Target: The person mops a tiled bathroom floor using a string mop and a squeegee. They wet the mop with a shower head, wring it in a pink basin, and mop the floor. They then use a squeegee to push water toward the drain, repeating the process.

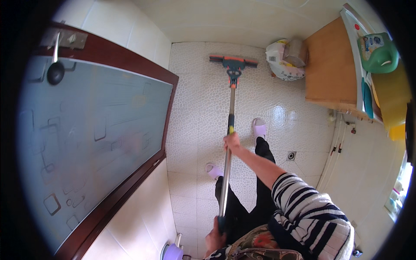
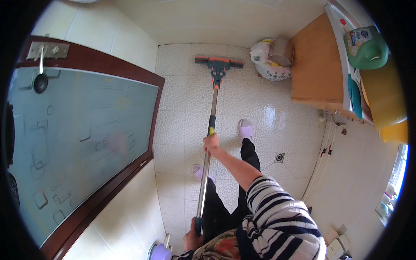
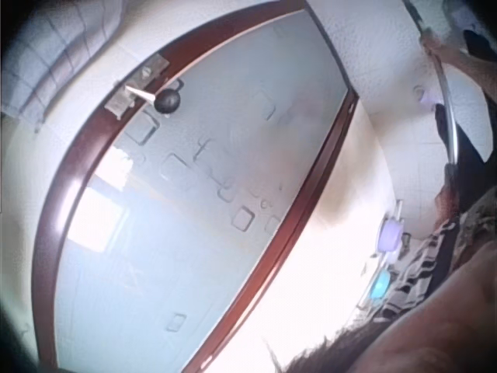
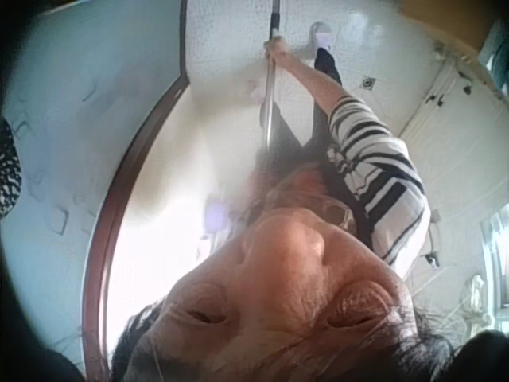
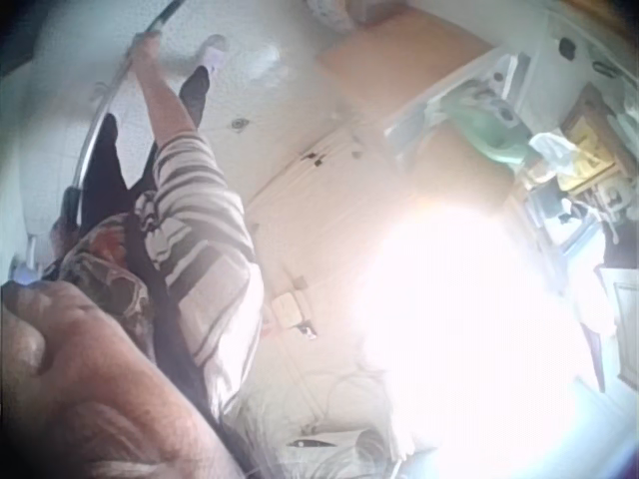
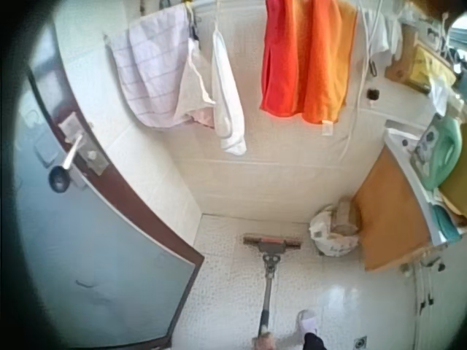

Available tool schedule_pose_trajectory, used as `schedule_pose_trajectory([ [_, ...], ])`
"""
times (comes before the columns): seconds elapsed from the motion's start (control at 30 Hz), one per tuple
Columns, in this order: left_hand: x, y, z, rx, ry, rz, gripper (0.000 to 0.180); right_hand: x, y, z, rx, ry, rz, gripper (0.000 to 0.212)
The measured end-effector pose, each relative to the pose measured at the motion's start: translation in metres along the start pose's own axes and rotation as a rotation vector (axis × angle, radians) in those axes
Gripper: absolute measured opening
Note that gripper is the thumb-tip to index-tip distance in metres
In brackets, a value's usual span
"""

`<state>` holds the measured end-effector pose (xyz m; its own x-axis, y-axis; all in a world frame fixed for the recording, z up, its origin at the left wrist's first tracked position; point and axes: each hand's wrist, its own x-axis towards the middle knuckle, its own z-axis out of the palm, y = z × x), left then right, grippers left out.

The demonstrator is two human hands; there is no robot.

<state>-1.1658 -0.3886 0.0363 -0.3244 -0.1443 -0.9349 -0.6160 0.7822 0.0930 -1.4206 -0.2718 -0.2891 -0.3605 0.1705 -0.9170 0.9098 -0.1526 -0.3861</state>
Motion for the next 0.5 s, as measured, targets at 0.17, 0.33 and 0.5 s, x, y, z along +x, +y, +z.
schedule_pose_trajectory([
  [0.17,0.065,0.093,0.044,-0.126,0.088,0.112,0.088,0.075,-0.068,-0.052,0.100,-0.087,-0.001,0.007],
  [0.33,0.071,0.048,0.068,-0.122,0.097,0.089,0.086,0.069,-0.030,-0.036,-0.046,0.130,-0.059,0.008],
  [0.5,0.022,-0.049,0.074,-0.060,0.014,-0.097,0.070,0.009,0.084,-0.005,0.030,0.063,0.003,0.017],
])
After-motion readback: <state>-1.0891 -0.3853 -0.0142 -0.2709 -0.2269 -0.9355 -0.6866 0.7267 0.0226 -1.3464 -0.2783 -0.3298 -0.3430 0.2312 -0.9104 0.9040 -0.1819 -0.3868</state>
